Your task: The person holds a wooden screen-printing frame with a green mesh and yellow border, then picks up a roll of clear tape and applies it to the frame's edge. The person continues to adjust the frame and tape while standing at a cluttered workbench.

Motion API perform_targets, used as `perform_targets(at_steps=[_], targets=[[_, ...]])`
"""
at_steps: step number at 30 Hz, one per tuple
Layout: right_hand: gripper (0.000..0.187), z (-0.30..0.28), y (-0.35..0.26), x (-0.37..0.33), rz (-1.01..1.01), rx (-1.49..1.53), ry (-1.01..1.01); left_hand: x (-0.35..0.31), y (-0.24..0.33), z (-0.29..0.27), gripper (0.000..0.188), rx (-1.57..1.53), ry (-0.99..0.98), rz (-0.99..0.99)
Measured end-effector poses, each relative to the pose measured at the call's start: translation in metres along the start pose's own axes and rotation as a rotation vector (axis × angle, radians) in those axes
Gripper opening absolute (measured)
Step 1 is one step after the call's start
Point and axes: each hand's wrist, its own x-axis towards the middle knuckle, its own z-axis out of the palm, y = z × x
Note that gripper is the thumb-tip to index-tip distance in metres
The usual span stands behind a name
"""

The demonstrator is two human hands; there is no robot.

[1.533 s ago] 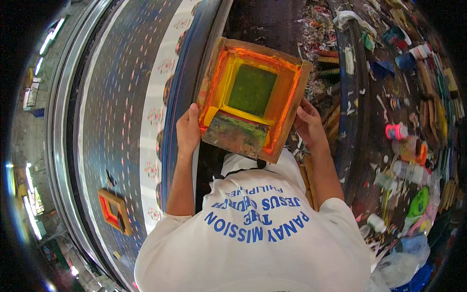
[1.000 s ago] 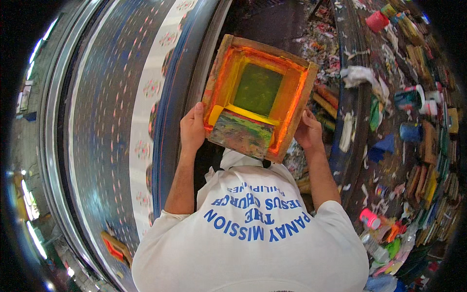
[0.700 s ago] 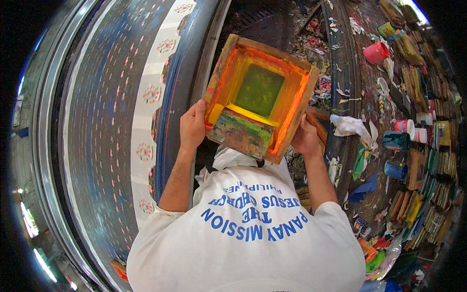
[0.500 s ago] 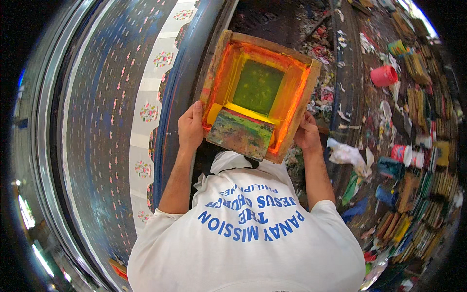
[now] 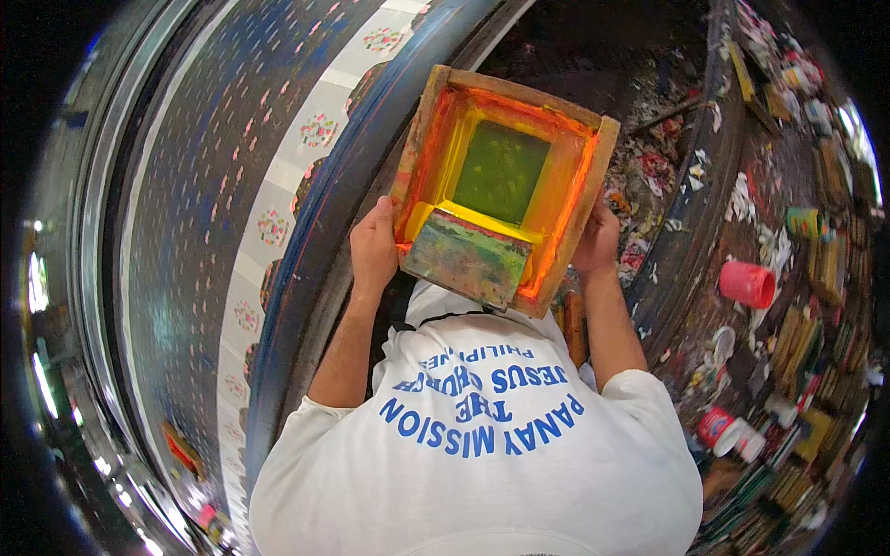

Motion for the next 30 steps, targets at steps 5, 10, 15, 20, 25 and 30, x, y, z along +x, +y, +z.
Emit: perform_targets(at_steps=[5, 10, 15, 20, 25, 30], targets=[[0.068, 0.014, 0.005, -0.001, 0.241, 0.081, 0.013, 0.001, 0.013, 0.012, 0.06, 0.058, 0.127, -0.045], [0.088, 0.0, -0.007, 0.029, 0.491, 0.045, -0.149, -0.011, 0.021, -0.007, 0.061, 0.08, 0.27, -0.104], [0.09, 0.023, 0.009, 0.098, 0.556, 0.003, -0.269, -0.043, -0.001, -0.048, 0.06, 0.077, 0.423, -0.084], [0.074, 0.062, 0.095, 0.107, 0.69, 0.064, -0.283, -0.105, -0.018, -0.098, 0.06, -0.088, 0.618, -0.123], [0.061, 0.063, 0.199, 0.073, 0.934, -0.079, -0.289, -0.204, -0.049, -0.166, 0.058, -0.123, 0.834, -0.174], [0.057, 0.077, 0.323, 0.028, 1.144, -0.309, -0.363, -0.312, -0.101, -0.23, 0.056, -0.275, 1.062, -0.186]])
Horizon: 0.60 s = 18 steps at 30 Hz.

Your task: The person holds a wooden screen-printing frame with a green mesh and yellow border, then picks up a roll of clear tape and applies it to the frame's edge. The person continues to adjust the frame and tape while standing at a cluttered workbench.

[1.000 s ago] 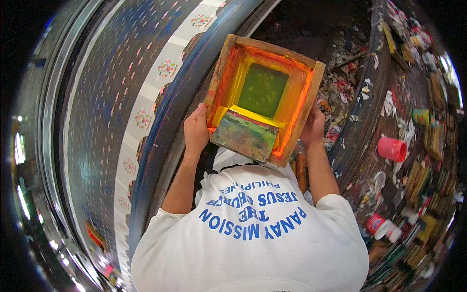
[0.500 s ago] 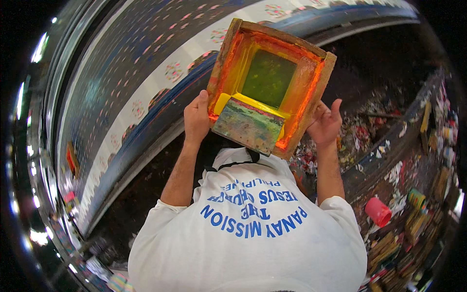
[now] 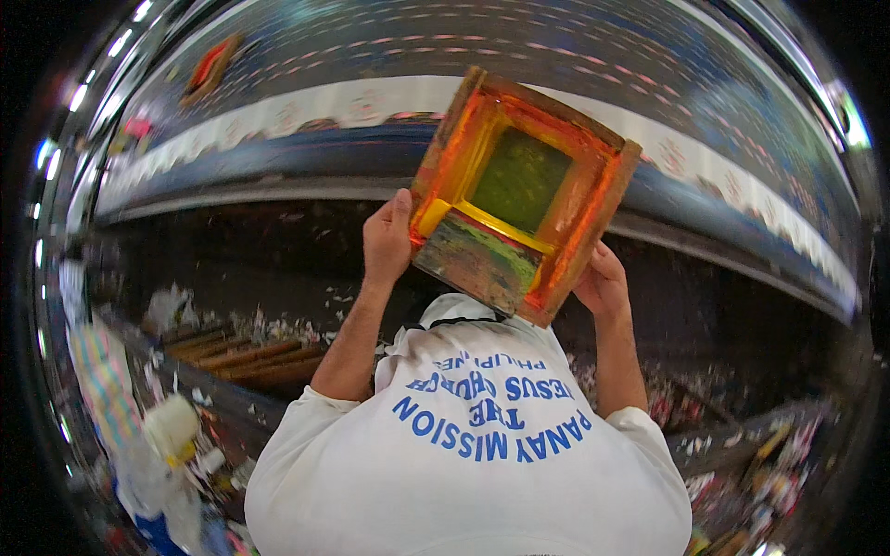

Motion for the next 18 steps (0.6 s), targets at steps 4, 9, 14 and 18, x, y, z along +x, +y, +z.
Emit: perform_targets(at_steps=[4, 9, 14, 18], targets=[[0.058, 0.033, 0.064, 0.073, 0.171, -0.127, -0.041, -0.009, -0.036, -0.109, 0.057, -0.007, 0.198, -0.038], [0.047, 0.076, 0.159, 0.17, 0.442, -0.143, -0.194, -0.027, -0.045, -0.238, 0.058, 0.061, 0.436, -0.094], [0.049, 0.145, 0.249, 0.236, 0.569, -0.153, -0.247, -0.058, -0.046, -0.323, 0.057, 0.043, 0.645, -0.088], [0.054, 0.202, 0.317, 0.281, 0.55, -0.119, -0.463, -0.077, -0.044, -0.374, 0.058, -0.032, 0.779, -0.151]])
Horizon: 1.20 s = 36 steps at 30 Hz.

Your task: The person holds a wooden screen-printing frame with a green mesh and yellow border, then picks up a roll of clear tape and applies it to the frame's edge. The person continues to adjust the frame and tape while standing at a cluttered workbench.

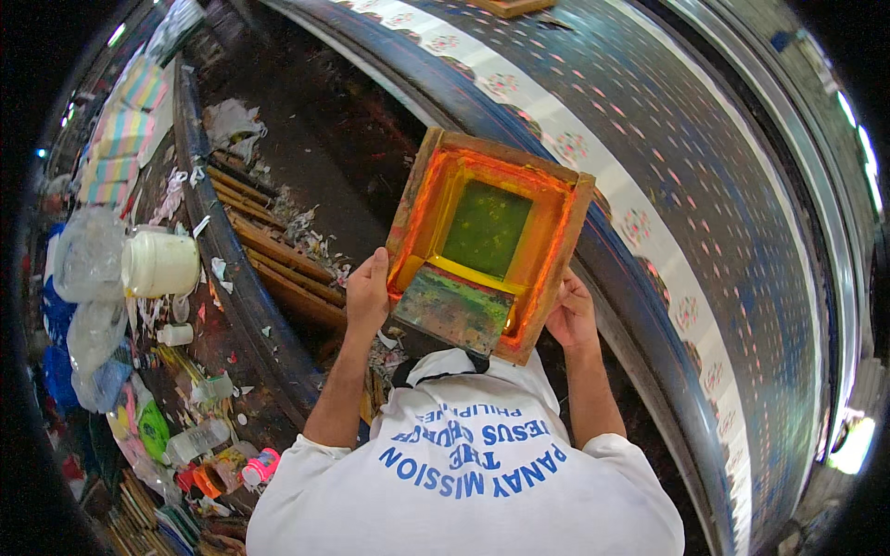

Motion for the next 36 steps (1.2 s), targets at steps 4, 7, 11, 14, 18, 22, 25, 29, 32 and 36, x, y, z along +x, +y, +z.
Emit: perform_targets(at_steps=[4, 7, 11, 14, 18, 22, 25, 29, 32, 36], targets=[[0.062, 0.03, 0.02, 0.094, 0.084, 0.302, 0.055, 0.05, -0.007, -0.035, 0.058, -0.077, 0.107, 0.013], [0.063, 0.033, 0.034, 0.168, 0.085, 0.311, 0.096, 0.103, -0.014, -0.07, 0.059, -0.062, 0.087, -0.041], [0.059, 0.033, 0.051, 0.278, 0.153, 0.216, 0.044, 0.187, 0.003, -0.108, 0.062, 0.015, 0.113, -0.087], [0.058, 0.048, 0.062, 0.361, 0.269, 0.095, 0.037, 0.251, 0.03, -0.132, 0.064, 0.048, 0.16, -0.011], [0.056, 0.078, 0.079, 0.472, 0.379, -0.021, -0.042, 0.332, 0.02, -0.194, 0.064, 0.059, 0.257, 0.023], [0.062, 0.103, 0.102, 0.561, 0.438, -0.26, -0.114, 0.39, 0.048, -0.24, 0.063, 0.075, 0.339, -0.003], [0.061, 0.109, 0.131, 0.63, 0.477, -0.325, -0.177, 0.447, 0.045, -0.283, 0.062, 0.113, 0.405, -0.022], [0.062, 0.132, 0.175, 0.716, 0.449, -0.326, -0.177, 0.549, 0.039, -0.35, 0.062, 0.149, 0.321, -0.043], [0.064, 0.145, 0.208, 0.777, 0.391, -0.308, -0.135, 0.636, 0.062, -0.392, 0.063, 0.204, 0.264, -0.022], [0.062, 0.177, 0.253, 0.849, 0.233, -0.174, -0.018, 0.751, 0.09, -0.446, 0.064, 0.351, 0.113, 0.008]])
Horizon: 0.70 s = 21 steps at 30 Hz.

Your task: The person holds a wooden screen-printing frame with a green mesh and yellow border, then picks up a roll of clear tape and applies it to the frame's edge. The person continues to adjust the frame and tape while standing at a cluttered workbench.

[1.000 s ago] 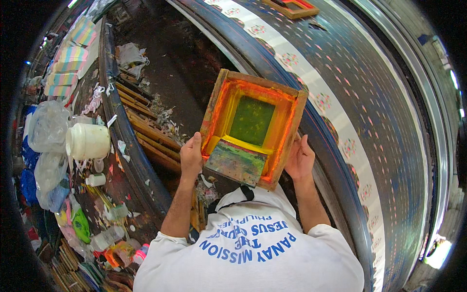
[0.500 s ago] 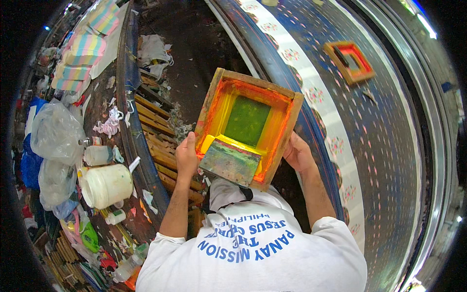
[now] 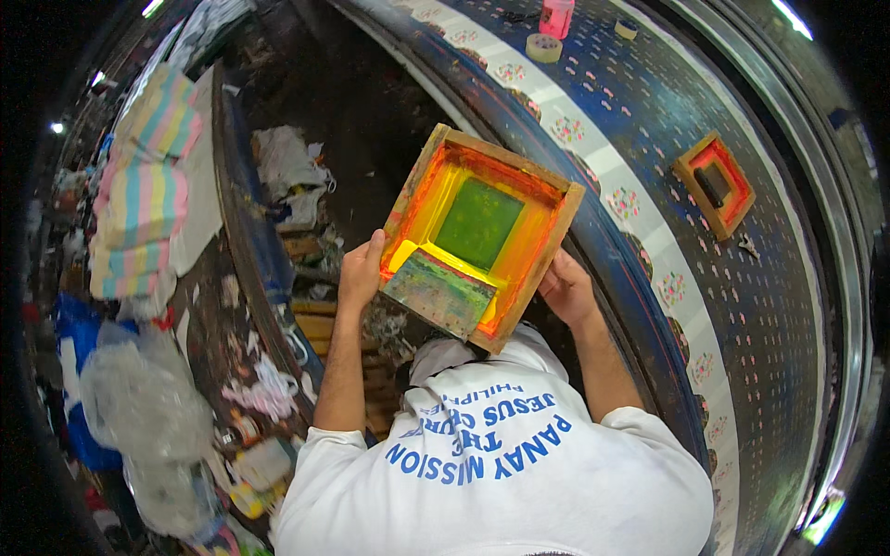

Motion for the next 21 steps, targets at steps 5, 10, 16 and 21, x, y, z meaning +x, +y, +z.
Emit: perform_targets(at_steps=[5, 10, 16, 21], targets=[[0.062, 0.021, 0.011, 0.078, -0.029, 0.101, 0.024, 0.123, 0.003, -0.028, 0.065, 0.026, -0.071, 0.037], [0.067, 0.011, 0.014, 0.141, 0.045, -0.001, -0.015, 0.245, 0.004, -0.041, 0.066, 0.113, -0.215, 0.115], [0.077, 0.015, 0.03, 0.243, -0.269, 0.167, 0.205, 0.405, 0.04, -0.015, 0.065, 0.253, -0.386, 0.268], [0.087, 0.011, 0.028, 0.288, -0.323, 0.146, 0.3, 0.505, 0.084, 0.023, 0.062, 0.308, -0.553, 0.399]])
